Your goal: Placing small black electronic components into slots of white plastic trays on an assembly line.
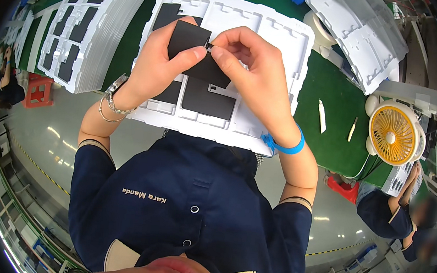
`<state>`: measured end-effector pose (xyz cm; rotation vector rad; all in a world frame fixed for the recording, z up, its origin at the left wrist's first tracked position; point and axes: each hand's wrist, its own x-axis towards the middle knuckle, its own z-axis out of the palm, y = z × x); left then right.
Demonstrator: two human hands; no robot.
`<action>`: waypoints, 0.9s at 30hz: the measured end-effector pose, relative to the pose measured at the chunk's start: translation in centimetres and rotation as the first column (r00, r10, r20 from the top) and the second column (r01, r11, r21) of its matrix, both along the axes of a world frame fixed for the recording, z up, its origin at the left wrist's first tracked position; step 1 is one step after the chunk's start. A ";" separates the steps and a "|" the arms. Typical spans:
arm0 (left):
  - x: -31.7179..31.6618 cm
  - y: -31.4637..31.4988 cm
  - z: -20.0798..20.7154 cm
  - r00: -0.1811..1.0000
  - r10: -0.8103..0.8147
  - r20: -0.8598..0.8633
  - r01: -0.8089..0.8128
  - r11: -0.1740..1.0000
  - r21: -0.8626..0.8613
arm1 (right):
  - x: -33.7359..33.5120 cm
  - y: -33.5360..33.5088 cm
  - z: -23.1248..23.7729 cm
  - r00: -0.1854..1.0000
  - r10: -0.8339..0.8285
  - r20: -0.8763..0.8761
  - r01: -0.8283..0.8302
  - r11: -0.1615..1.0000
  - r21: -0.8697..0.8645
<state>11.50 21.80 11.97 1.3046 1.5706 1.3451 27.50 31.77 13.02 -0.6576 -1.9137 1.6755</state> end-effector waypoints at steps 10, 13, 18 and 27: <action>0.1 -0.1 -0.5 1.000 -0.023 0.008 0.023 0.999 -0.024 | 0.0 -0.4 -0.4 0.999 -0.007 -0.035 0.001 0.989 -0.145; 0.1 -0.2 0.1 0.998 -0.011 -0.054 0.007 0.998 -0.067 | -0.1 -0.2 -1.1 0.997 -0.009 -0.079 -0.008 0.978 -0.209; 0.4 -0.1 -0.3 0.997 -0.018 0.072 0.020 0.999 -0.039 | 0.2 -0.1 -0.9 0.996 0.003 -0.089 -0.033 0.938 -0.345; 1.0 -0.1 0.0 0.974 -0.087 0.208 0.103 0.992 -0.068 | 2.2 -0.4 0.7 0.998 -0.024 0.053 0.031 0.993 -0.118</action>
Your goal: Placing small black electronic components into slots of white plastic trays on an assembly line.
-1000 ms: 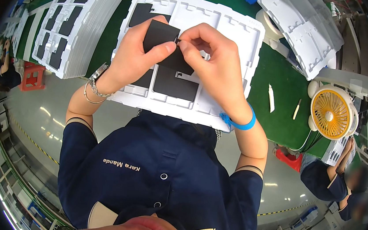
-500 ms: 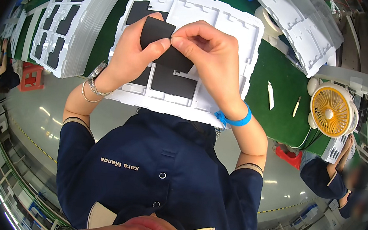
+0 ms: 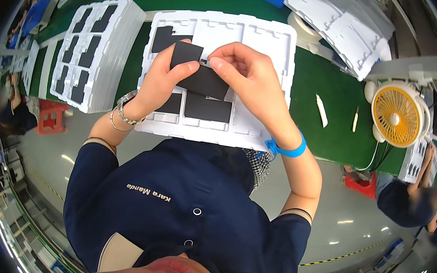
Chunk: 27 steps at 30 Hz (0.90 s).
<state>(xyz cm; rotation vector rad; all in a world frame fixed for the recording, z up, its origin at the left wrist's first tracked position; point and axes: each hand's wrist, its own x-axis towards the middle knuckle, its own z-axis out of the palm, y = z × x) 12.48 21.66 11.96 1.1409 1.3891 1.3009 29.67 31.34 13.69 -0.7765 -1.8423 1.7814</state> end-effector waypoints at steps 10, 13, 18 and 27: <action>4.9 -3.9 1.8 0.985 0.043 -0.168 -0.033 0.997 0.064 | 3.7 -3.7 -0.1 0.988 0.031 -0.152 -0.019 0.996 0.084; 6.9 -6.1 1.4 0.976 0.146 -0.161 -0.132 0.987 0.091 | 4.7 -5.2 -0.1 0.990 0.072 -0.125 -0.058 0.992 0.110; 9.1 -8.3 0.5 0.965 0.244 -0.092 -0.234 0.966 0.106 | 5.7 -6.4 0.0 0.982 0.156 -0.106 -0.141 0.980 0.139; 7.7 -9.3 0.1 0.961 0.265 -0.074 -0.254 0.958 0.136 | 4.3 -7.4 0.0 0.986 0.142 -0.082 -0.134 0.986 0.102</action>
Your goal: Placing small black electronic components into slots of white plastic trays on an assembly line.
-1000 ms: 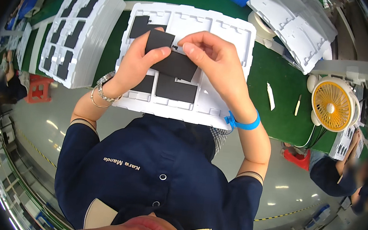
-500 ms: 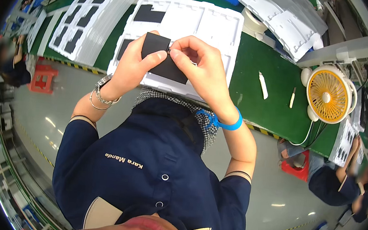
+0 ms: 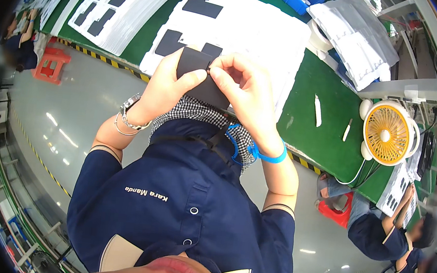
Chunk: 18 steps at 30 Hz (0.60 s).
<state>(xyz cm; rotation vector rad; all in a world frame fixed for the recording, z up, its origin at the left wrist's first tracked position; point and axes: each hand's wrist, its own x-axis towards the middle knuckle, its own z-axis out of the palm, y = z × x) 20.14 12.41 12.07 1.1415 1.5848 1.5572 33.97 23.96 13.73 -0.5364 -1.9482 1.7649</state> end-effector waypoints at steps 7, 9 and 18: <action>-4.6 1.3 -0.6 0.995 -0.088 0.037 0.089 0.996 -0.027 | -3.4 0.3 -0.3 0.991 -0.132 -0.015 0.131 0.990 -0.050; -6.2 1.2 -1.1 0.987 -0.113 0.113 0.124 0.988 -0.093 | -3.2 1.5 -0.9 0.989 -0.136 0.049 0.134 0.989 0.058; -13.9 -0.6 -2.6 0.594 -0.180 -0.784 -0.021 0.971 -0.238 | -5.3 11.4 -4.0 0.824 -0.487 0.288 0.298 0.806 0.511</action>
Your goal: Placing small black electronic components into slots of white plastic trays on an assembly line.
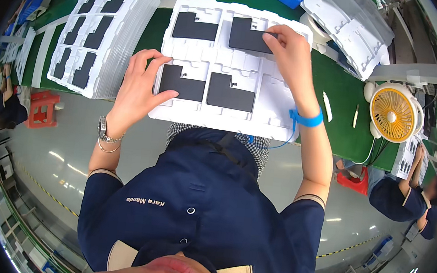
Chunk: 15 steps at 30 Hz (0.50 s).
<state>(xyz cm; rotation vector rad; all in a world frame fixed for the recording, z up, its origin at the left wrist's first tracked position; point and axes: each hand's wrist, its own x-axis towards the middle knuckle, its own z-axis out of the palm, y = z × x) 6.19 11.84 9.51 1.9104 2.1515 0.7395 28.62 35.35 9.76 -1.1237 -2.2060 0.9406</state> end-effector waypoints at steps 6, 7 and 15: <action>-0.8 0.6 0.4 0.998 -0.046 -0.040 0.046 0.999 -0.010 | -1.6 -1.1 -1.2 0.980 0.021 0.199 -0.131 0.819 0.558; -0.9 0.5 0.1 0.998 -0.064 0.030 0.063 0.998 0.026 | -1.6 -1.6 -0.9 0.977 0.033 0.212 -0.156 0.788 0.595; 1.6 0.8 0.4 0.372 0.041 0.927 -0.116 0.993 0.003 | -0.6 -3.2 1.3 0.947 0.032 0.320 -0.252 0.689 0.680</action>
